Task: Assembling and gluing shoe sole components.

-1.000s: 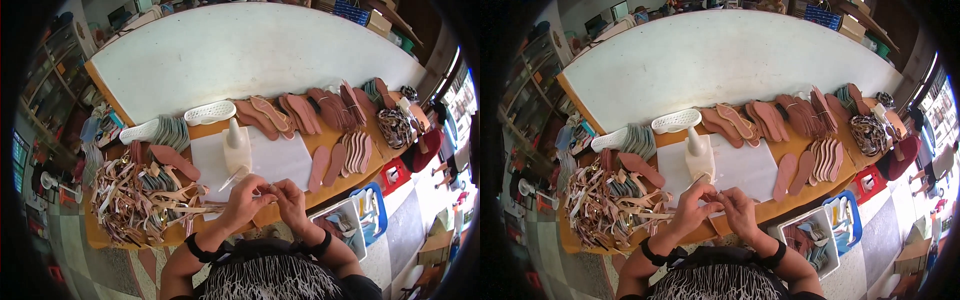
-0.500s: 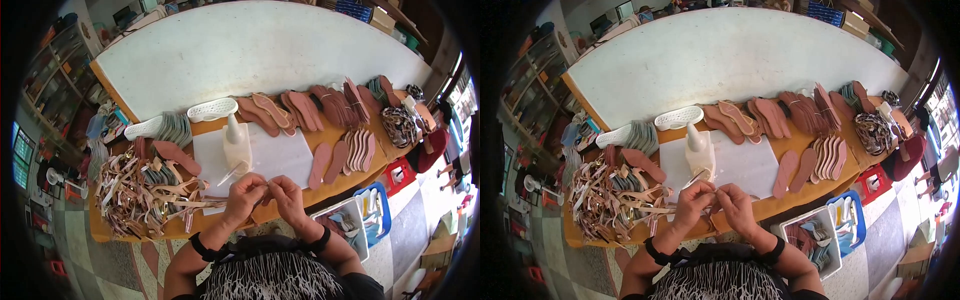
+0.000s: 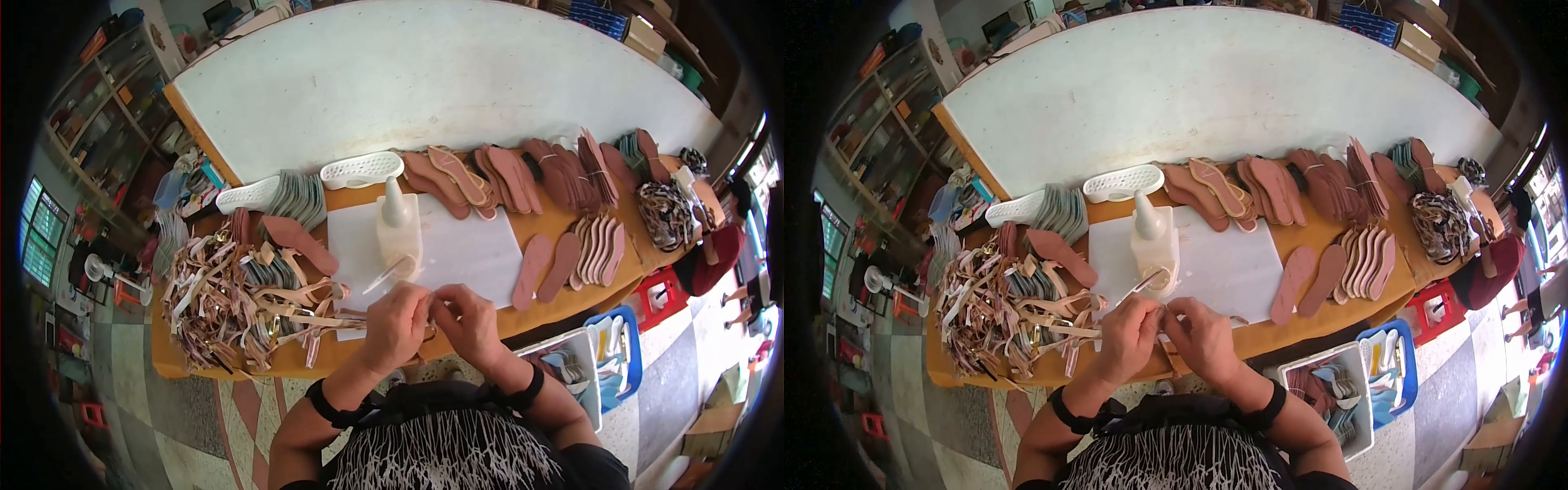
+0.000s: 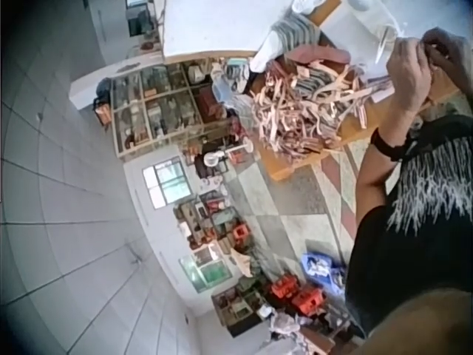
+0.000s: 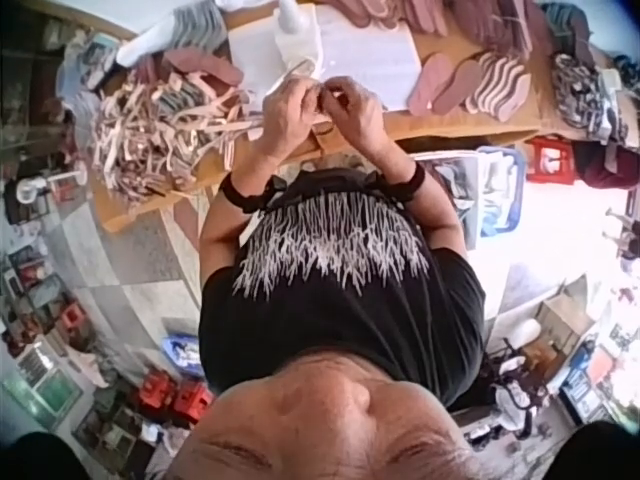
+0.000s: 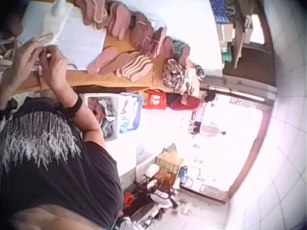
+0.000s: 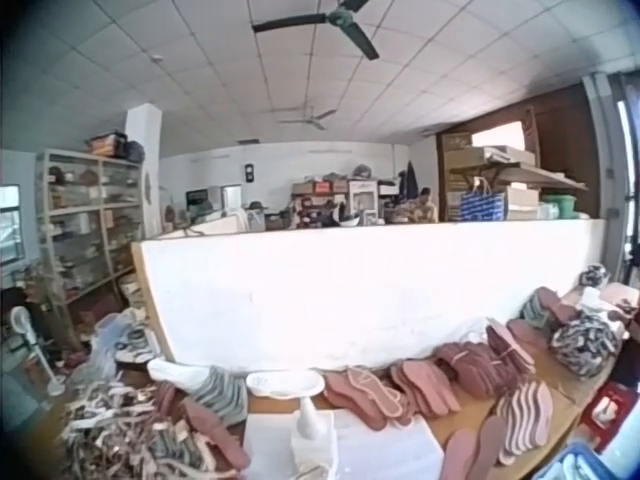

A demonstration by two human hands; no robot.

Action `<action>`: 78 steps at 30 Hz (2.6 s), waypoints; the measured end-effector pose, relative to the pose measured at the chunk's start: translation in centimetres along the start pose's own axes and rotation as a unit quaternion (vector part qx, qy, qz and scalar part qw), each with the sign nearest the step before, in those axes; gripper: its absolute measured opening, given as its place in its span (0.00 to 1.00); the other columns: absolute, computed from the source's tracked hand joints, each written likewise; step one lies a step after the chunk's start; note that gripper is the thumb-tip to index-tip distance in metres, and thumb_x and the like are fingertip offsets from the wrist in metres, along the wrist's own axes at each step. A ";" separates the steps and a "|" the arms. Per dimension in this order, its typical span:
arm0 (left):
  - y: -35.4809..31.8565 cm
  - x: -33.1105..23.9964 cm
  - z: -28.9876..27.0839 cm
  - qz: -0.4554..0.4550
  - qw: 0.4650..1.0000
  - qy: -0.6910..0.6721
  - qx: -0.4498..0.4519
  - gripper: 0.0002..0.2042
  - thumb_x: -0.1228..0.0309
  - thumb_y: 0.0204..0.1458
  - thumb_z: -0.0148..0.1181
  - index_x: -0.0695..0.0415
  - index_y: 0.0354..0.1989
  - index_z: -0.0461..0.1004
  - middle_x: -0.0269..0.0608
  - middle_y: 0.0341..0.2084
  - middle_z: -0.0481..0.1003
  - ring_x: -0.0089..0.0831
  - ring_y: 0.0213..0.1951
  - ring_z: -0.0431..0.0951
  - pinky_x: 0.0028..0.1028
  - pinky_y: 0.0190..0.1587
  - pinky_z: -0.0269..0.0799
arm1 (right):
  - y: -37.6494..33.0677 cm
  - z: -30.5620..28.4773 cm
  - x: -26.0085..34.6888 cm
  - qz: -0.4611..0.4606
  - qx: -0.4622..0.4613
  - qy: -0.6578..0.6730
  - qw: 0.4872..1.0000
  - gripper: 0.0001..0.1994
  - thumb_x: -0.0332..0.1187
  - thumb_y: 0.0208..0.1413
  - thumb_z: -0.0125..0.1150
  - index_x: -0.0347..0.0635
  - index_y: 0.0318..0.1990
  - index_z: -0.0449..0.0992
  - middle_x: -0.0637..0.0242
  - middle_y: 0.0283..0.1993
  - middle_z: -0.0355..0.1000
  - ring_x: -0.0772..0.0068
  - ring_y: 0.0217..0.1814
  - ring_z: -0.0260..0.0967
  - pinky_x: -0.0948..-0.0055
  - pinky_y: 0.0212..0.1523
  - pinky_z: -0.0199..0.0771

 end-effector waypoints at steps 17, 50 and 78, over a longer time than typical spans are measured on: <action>-1.1 3.4 2.5 -0.352 0.859 -0.364 0.073 0.06 0.75 0.52 0.46 0.62 0.26 0.66 0.30 0.20 0.67 0.15 0.22 0.64 0.16 0.25 0.61 | 0.6 1.3 -4.0 0.237 0.136 0.366 0.890 0.08 0.31 0.51 0.49 0.34 0.27 0.67 0.67 0.21 0.67 0.81 0.20 0.63 0.82 0.22 0.65; -1.1 2.3 3.5 -0.331 0.858 -0.367 0.141 0.08 0.71 0.52 0.46 0.60 0.25 0.67 0.28 0.16 0.64 0.14 0.19 0.60 0.15 0.22 0.55 | -0.8 1.6 -5.8 0.210 0.245 0.517 0.793 0.15 0.41 0.56 0.42 0.36 0.29 0.66 0.62 0.26 0.67 0.73 0.25 0.65 0.78 0.28 0.66; -3.8 4.9 3.5 -0.344 0.867 -0.327 0.149 0.06 0.72 0.48 0.53 0.61 0.25 0.67 0.27 0.16 0.64 0.14 0.18 0.61 0.13 0.19 0.54 | -0.1 1.0 -7.1 0.239 0.066 0.378 0.892 0.05 0.30 0.50 0.53 0.38 0.27 0.70 0.69 0.22 0.68 0.81 0.20 0.62 0.84 0.23 0.61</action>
Point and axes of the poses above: each hand's wrist, its own y-axis towards the middle knuckle, its own z-axis out of the palm, x = y × z, the point moved 5 cm from there along y, towards the middle knuckle
